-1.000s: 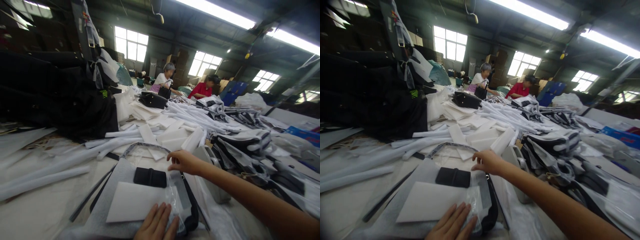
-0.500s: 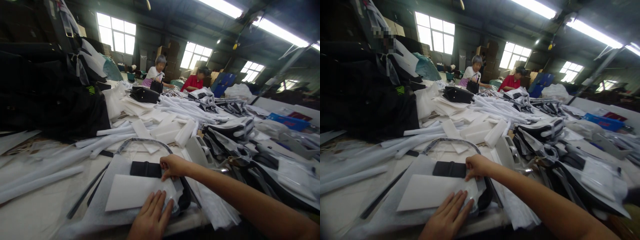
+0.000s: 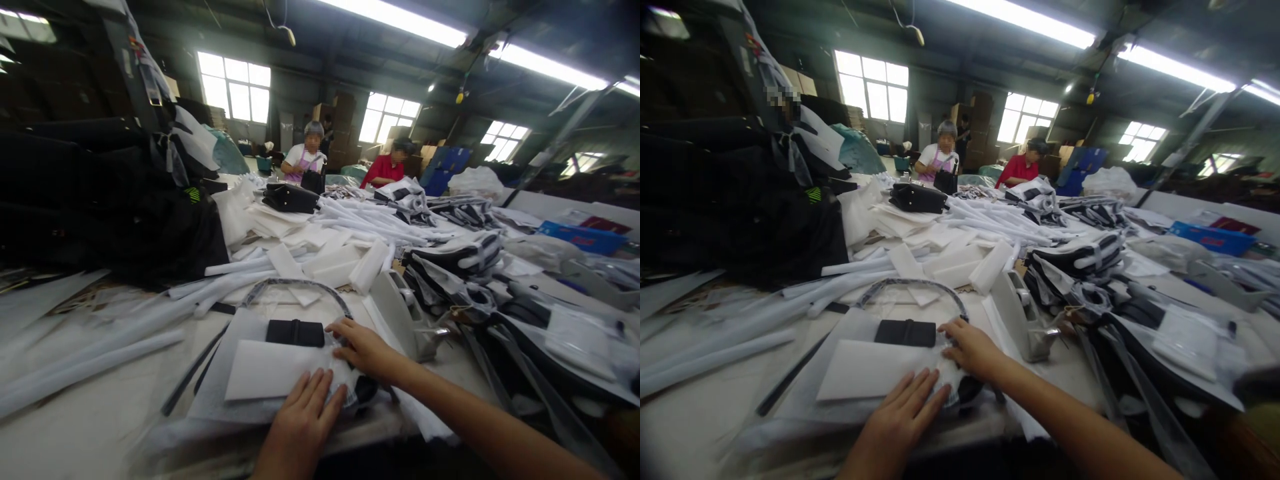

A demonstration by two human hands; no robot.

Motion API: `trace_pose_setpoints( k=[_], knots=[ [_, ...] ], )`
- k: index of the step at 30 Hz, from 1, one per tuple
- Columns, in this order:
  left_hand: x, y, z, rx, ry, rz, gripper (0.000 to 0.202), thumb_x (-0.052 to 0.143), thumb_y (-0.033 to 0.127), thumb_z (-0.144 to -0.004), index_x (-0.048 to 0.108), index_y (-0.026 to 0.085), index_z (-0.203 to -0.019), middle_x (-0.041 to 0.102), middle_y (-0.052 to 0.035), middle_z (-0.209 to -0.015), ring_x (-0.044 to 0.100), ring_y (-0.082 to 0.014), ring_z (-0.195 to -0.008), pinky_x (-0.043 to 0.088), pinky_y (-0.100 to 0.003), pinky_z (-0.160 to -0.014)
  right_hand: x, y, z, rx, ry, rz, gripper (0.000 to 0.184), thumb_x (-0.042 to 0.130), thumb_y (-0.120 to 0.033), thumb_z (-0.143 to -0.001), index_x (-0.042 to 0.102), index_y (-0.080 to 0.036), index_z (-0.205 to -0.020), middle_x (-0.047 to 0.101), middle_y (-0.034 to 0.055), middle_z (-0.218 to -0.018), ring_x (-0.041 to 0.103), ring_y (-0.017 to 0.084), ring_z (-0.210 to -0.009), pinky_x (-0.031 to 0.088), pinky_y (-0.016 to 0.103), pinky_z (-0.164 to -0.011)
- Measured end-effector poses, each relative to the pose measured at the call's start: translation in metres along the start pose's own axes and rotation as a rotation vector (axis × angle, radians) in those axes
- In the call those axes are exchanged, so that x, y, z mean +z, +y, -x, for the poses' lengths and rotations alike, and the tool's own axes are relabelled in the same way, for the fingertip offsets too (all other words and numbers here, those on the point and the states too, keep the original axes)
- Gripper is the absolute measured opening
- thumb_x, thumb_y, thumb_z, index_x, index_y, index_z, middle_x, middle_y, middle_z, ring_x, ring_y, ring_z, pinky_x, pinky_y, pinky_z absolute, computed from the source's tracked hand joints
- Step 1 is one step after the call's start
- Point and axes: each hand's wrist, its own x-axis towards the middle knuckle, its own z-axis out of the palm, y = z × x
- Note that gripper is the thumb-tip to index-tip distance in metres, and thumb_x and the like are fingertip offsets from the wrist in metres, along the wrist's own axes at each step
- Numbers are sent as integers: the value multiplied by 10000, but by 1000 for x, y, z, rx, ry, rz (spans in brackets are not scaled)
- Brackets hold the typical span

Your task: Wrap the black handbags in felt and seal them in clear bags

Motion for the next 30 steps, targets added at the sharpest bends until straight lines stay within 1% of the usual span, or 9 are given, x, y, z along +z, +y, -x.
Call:
trace_pose_setpoints(
  k=[2, 5, 8, 10, 12, 15, 21, 26, 30],
  knots=[
    [1, -1, 1, 9, 3, -2, 370, 353, 208, -1064, 622, 225, -1317, 692, -77, -1293, 678, -221, -1165, 597, -373, -951, -2, 0, -3, 7, 72, -9, 356, 617, -91, -864, 659, -187, -1204, 716, 68, -1086, 684, 194, -941, 510, 310, -880],
    [2, -2, 2, 17, 1, -5, 381, 333, 226, -1071, 602, 233, -1340, 683, -76, -1308, 676, -224, -1167, 605, -382, -938, -12, -9, 7, 13, 171, -9, 314, 612, -156, -889, 659, -177, -1198, 740, 67, -1025, 693, 186, -777, 543, 326, -790],
    [6, -1, 4, 3, 18, 2, 362, 360, 230, -1067, 599, 236, -1339, 684, -71, -1306, 676, -225, -1169, 600, -393, -947, -9, -22, 41, -53, 236, 9, 310, 596, -242, -928, 656, -212, -1231, 708, 93, -1191, 676, 239, -1035, 506, 386, -954],
    [10, 1, 5, -22, 50, 18, 348, 380, 254, -1065, 603, 220, -1329, 690, -72, -1297, 678, -224, -1166, 591, -399, -965, 8, -23, 69, -202, 213, 107, 444, 646, -232, -890, 605, -256, -1331, 665, 77, -1318, 600, 259, -1227, 415, 419, -1101],
    [12, 3, 4, -43, 92, 37, 349, 375, 284, -1068, 615, 198, -1306, 696, -74, -1287, 681, -222, -1160, 587, -399, -972, 32, -15, 90, -362, 258, 299, 731, 739, -266, -800, 464, -198, -1474, 583, 115, -1433, 534, 308, -1319, 390, 450, -1139],
    [8, 2, 1, -17, 92, 47, 362, 344, 280, -1075, 622, 172, -1280, 691, -73, -1296, 675, -211, -1169, 581, -394, -983, 62, 7, 99, -471, 386, 506, 783, 693, -200, -811, 376, -122, -1523, 526, 136, -1484, 497, 298, -1360, 407, 436, -1139],
    [-35, -25, 8, 100, -68, -5, 403, 276, 166, -1075, 595, 133, -1319, 598, -80, -1420, 546, -182, -1330, 492, -352, -1093, 72, 21, 87, -560, 507, 614, 574, 490, -47, -885, 477, -136, -1452, 591, 101, -1429, 547, 248, -1315, 468, 433, -1086],
    [-76, -69, 40, 140, -233, -231, 518, 294, 27, -1019, 408, 170, -1503, 463, -62, -1537, 429, -240, -1420, 475, -436, -1099, 59, 12, 85, -626, 535, 583, 515, 516, -62, -835, 579, -107, -1345, 663, 102, -1338, 617, 260, -1222, 477, 423, -1077],
    [-87, -85, 52, 95, -303, -233, 613, 344, -30, -968, 346, 197, -1536, 414, -51, -1568, 392, -233, -1442, 434, -448, -1135, 42, 15, 73, -694, 496, 572, 489, 564, -83, -824, 599, -94, -1311, 696, 131, -1274, 664, 267, -1143, 427, 458, -1127]
  ],
)
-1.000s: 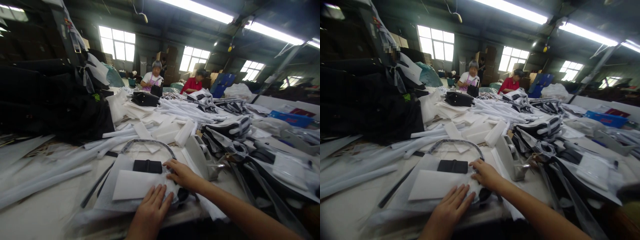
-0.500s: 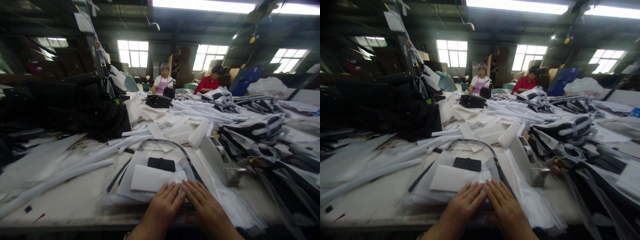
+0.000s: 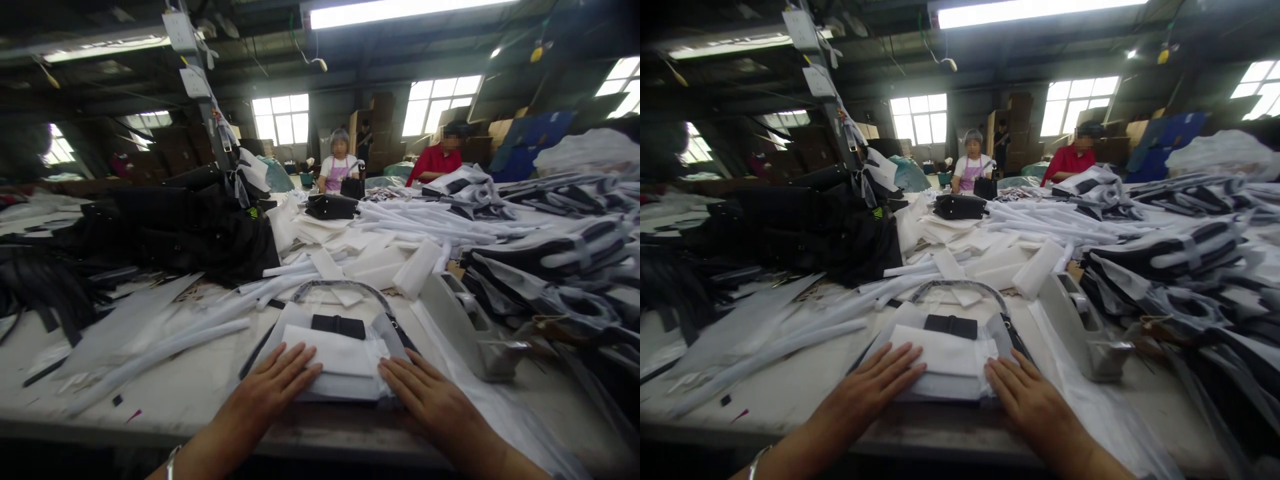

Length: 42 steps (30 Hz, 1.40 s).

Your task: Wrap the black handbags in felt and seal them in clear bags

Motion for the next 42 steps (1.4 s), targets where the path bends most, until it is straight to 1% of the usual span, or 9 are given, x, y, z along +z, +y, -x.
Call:
trace_pose_setpoints(
  k=[8, 12, 14, 18, 21, 26, 34, 38, 42],
  knots=[
    [11, -8, -15, -45, -15, 287, 482, 478, 33, -957, 523, 214, -1401, 618, -64, -1396, 591, -191, -1282, 423, -461, -1138, 2, 33, -2, -45, -119, -93, 597, 599, -68, -845, 505, -159, -1427, 668, 133, -1323, 624, 268, -1230, 344, 521, -1184],
    [27, -4, -7, -79, 110, 271, 482, 380, 19, -988, 544, 222, -1392, 651, -55, -1353, 609, -180, -1257, 488, -426, -1082, -5, 2, 3, 126, -81, -67, 662, 547, -33, -885, 427, -244, -1501, 573, 107, -1445, 537, 302, -1330, 296, 586, -1188],
    [32, -1, -3, -98, 145, 267, 494, 369, 21, -989, 538, 226, -1405, 653, -55, -1350, 606, -175, -1259, 496, -409, -1075, -7, -29, 2, 237, -5, -165, 614, 554, -68, -905, 474, -296, -1469, 607, 91, -1410, 567, 300, -1298, 407, 524, -1132],
    [32, 2, -1, -106, 124, 284, 500, 372, 17, -982, 542, 228, -1403, 647, -55, -1358, 596, -179, -1272, 496, -414, -1074, 5, -88, -16, 658, -114, -913, 173, 584, -282, -935, 700, -245, -1058, 756, 81, -1017, 726, 237, -903, 585, 302, -802],
    [28, 1, -3, -113, 110, 296, 485, 397, 29, -982, 543, 232, -1398, 642, -45, -1367, 597, -176, -1271, 506, -408, -1065, 16, -108, -42, 1066, -194, -1494, 233, 659, -429, -879, 665, -199, -839, 700, 53, -855, 669, 214, -821, 543, 309, -792],
    [28, -2, -4, -124, 161, 323, 492, 403, 35, -968, 546, 237, -1394, 653, -35, -1353, 625, -164, -1236, 521, -369, -1044, 19, -121, -74, 1349, 202, -2104, 236, 844, -292, -671, 647, -193, -756, 583, -15, -797, 540, 132, -787, 465, 241, -828],
    [17, 0, -8, -139, 226, 269, 469, 437, 168, -989, 503, 258, -1445, 656, -9, -1352, 675, -167, -1163, 562, -259, -958, 35, -144, -101, 1418, 613, -2127, 150, 791, -201, -582, 678, -187, -681, 620, -17, -702, 562, 151, -752, 438, 242, -730],
    [16, 18, -6, -142, 232, 175, 618, 507, 380, -976, 370, 152, -1534, 575, -94, -1443, 632, -235, -1235, 553, -294, -984, 33, -139, -102, 1402, 615, -2140, 253, 791, -281, -607, 772, -175, -837, 729, 41, -833, 650, 209, -857, 479, 307, -817],
    [32, 30, -1, -175, 299, 47, 632, 429, 266, -991, 248, 156, -1586, 586, -98, -1431, 634, -234, -1232, 534, -320, -1010, 33, -134, -98, 1472, 531, -2062, 312, 763, -312, -599, 788, -175, -878, 752, 55, -877, 668, 239, -940, 492, 331, -856]
  ],
)
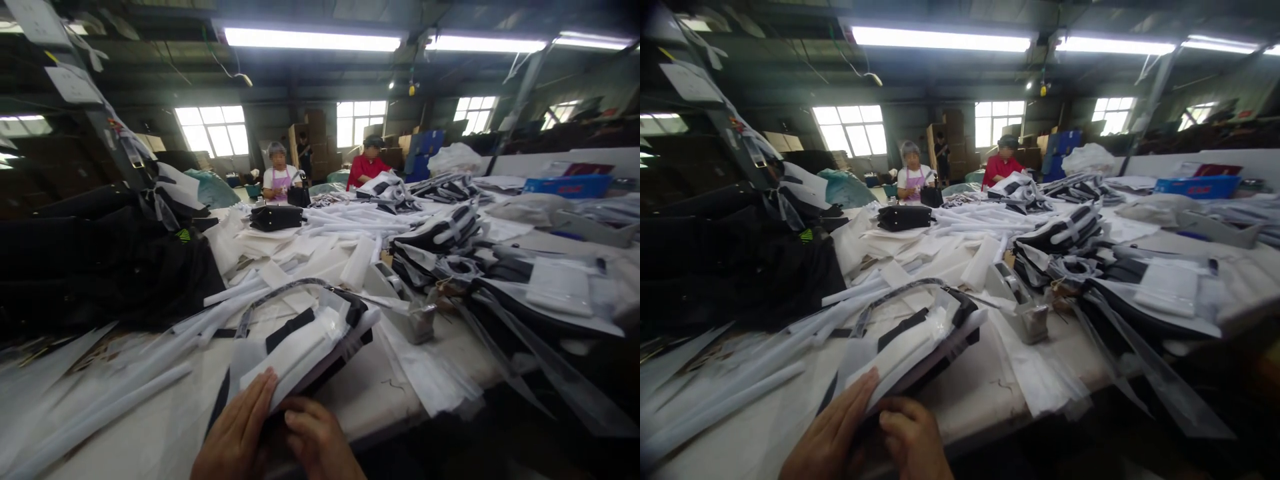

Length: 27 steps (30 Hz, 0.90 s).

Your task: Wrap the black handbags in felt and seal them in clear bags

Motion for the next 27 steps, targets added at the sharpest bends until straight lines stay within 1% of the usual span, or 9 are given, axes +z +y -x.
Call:
trace_pose_setpoints(
  k=[3, 6, 8, 11, 13, 15, 17, 19, 27],
  knots=[
    [10, -2, 4, -57, 54, -33, 625, 417, 228, -1002, 225, 159, -1592, 622, -100, -1389, 678, -229, -1163, 548, -301, -977, -6, -14, 3, -63, -73, 278, 279, 731, -286, -656, 784, -187, -911, 756, 53, -952, 682, 253, -969, 513, 355, -873],
    [15, -6, 3, -127, 50, -28, 613, 402, 235, -1007, 230, 177, -1593, 616, -90, -1397, 707, -233, -1106, 584, -293, -908, -25, -52, 11, -378, -246, 842, 233, 683, -213, -758, 776, -222, -971, 741, 57, -1064, 692, 245, -982, 539, 349, -884],
    [15, -7, 0, -154, 30, -37, 602, 376, 228, -1007, 237, 204, -1593, 605, -68, -1412, 718, -225, -1082, 598, -287, -876, -52, -88, 15, -635, -252, 1241, 292, 593, -168, -860, 739, -243, -1101, 741, 67, -1091, 684, 239, -1021, 536, 350, -924],
    [16, -6, -2, -153, 18, -51, 592, 350, 231, -1010, 243, 229, -1592, 596, -40, -1422, 722, -205, -1072, 603, -271, -863, -109, -142, 13, -849, 81, 1631, 299, 518, -175, -936, 700, -243, -1164, 727, 92, -1142, 672, 261, -1065, 543, 400, -948],
    [16, -5, -3, -159, 15, -53, 585, 344, 243, -1012, 249, 236, -1590, 588, -30, -1430, 720, -199, -1076, 602, -266, -866, -147, -168, 9, -834, 227, 1861, 311, 623, -204, -880, 691, -244, -1181, 715, 98, -1166, 644, 303, -1108, 536, 466, -963],
    [16, -5, -3, -166, 9, -53, 583, 337, 250, -1013, 249, 237, -1590, 584, -25, -1435, 718, -197, -1081, 599, -269, -877, -174, -184, 4, -768, 248, 1966, 325, 684, -217, -838, 697, -251, -1161, 719, 82, -1155, 651, 295, -1087, 561, 433, -908],
    [16, -4, -3, -167, 6, -55, 585, 333, 251, -1012, 246, 237, -1591, 583, -24, -1435, 715, -196, -1087, 595, -270, -887, -187, -189, 1, -723, 238, 1989, 232, 690, -247, -844, 723, -259, -1073, 734, 58, -1086, 676, 266, -1017, 571, 378, -840],
    [15, -4, -3, -171, 1, -59, 589, 337, 246, -1008, 246, 236, -1590, 580, -25, -1439, 710, -197, -1099, 591, -272, -898, -190, -189, -2, -704, 245, 1988, 115, 650, -294, -890, 738, -267, -958, 739, 36, -981, 691, 241, -939, 556, 343, -789],
    [10, -2, -9, -197, -17, -66, 624, 372, 194, -966, 272, 221, -1581, 589, -43, -1431, 717, -219, -1086, 611, -303, -857, -181, -195, -6, -657, 343, 1929, 296, 501, -349, -971, 736, -268, -809, 751, 17, -838, 706, 231, -780, 468, 304, -635]
  ],
)
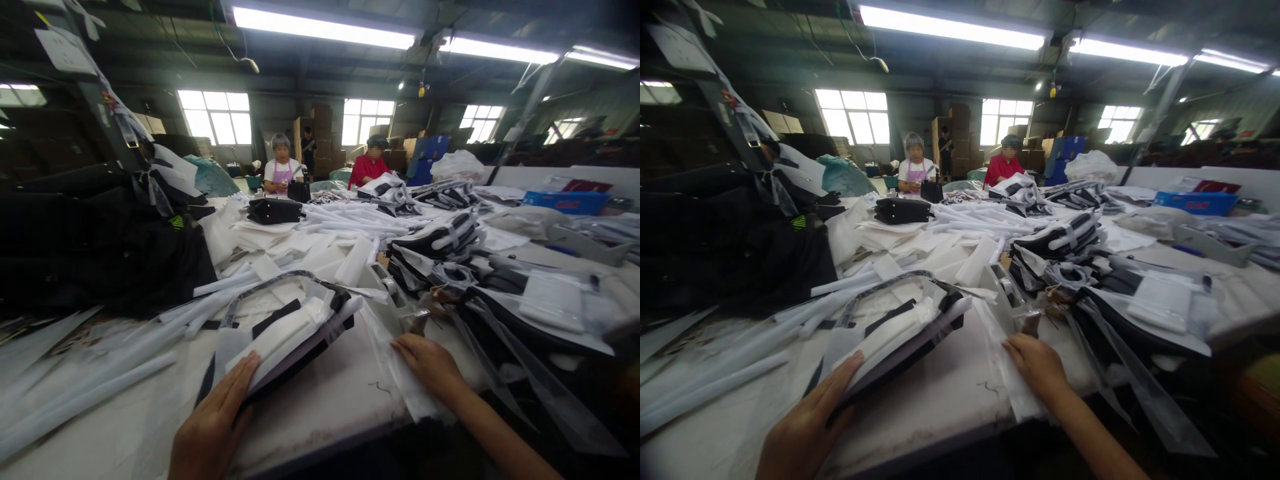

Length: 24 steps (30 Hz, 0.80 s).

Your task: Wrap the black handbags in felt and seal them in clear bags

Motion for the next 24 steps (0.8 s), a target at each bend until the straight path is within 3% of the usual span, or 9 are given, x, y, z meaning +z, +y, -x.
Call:
trace_pose_setpoints(
  k=[5, 9, 11, 14, 16, 19, 21, 24],
  knots=[
    [-4, 2, -3, -24, -14, 2, 657, 385, 147, -933, 278, 232, -1576, 594, -44, -1426, 717, -207, -1088, 611, -291, -848, -6, -4, -5, 31, 90, -95, 325, 502, -402, -982, 740, -253, -819, 762, 27, -858, 709, 229, -801, 481, 314, -693],
    [-9, 5, -6, -85, -51, 12, 703, 410, 101, -907, 260, 260, -1575, 595, -32, -1427, 706, -198, -1110, 608, -283, -852, -1, -34, 0, -37, 149, -173, 318, 534, -423, -983, 720, -231, -810, 746, 38, -852, 695, 221, -820, 476, 315, -759],
    [-9, 6, -8, -117, -58, 24, 690, 422, 106, -907, 284, 265, -1564, 593, -27, -1430, 703, -197, -1116, 608, -279, -848, 14, -63, 11, -123, 135, -195, 308, 539, -399, -990, 709, -231, -796, 726, 33, -815, 678, 213, -811, 459, 312, -768],
    [-8, 6, -11, -151, -56, 46, 663, 441, 138, -907, 324, 255, -1548, 585, -26, -1439, 695, -206, -1133, 606, -283, -860, 52, -117, 35, -280, 81, -206, 249, 578, -324, -975, 695, -241, -772, 699, 9, -768, 649, 192, -760, 426, 298, -718],
    [-7, 5, -11, -156, -50, 70, 655, 444, 148, -902, 339, 241, -1541, 577, -29, -1446, 684, -206, -1153, 602, -281, -871, 80, -149, 51, -483, 73, -207, 208, 633, -308, -939, 682, -229, -753, 694, 2, -736, 636, 181, -706, 398, 298, -668],
    [-7, 4, -12, -133, -35, 100, 651, 434, 132, -893, 350, 217, -1533, 576, -36, -1446, 666, -192, -1183, 589, -275, -901, 97, -176, 64, -658, 34, -252, 317, 735, -519, -824, 673, -239, -689, 675, -18, -636, 611, 171, -596, 354, 298, -563],
    [-8, 4, -12, -114, -22, 107, 641, 425, 122, -888, 368, 201, -1521, 588, -45, -1433, 662, -190, -1189, 579, -283, -925, 88, -178, 59, -588, -47, -328, 334, 693, -595, -833, 713, -262, -817, 699, -15, -681, 633, 184, -627, 393, 298, -586],
    [-7, 4, -12, -101, -7, 120, 630, 424, 114, -886, 388, 189, -1510, 590, -56, -1430, 649, -192, -1210, 562, -295, -961, 66, -171, 38, -362, -123, -362, 308, 542, -450, -978, 698, -228, -1124, 745, 70, -1000, 675, 237, -914, 485, 337, -809]
  ],
)
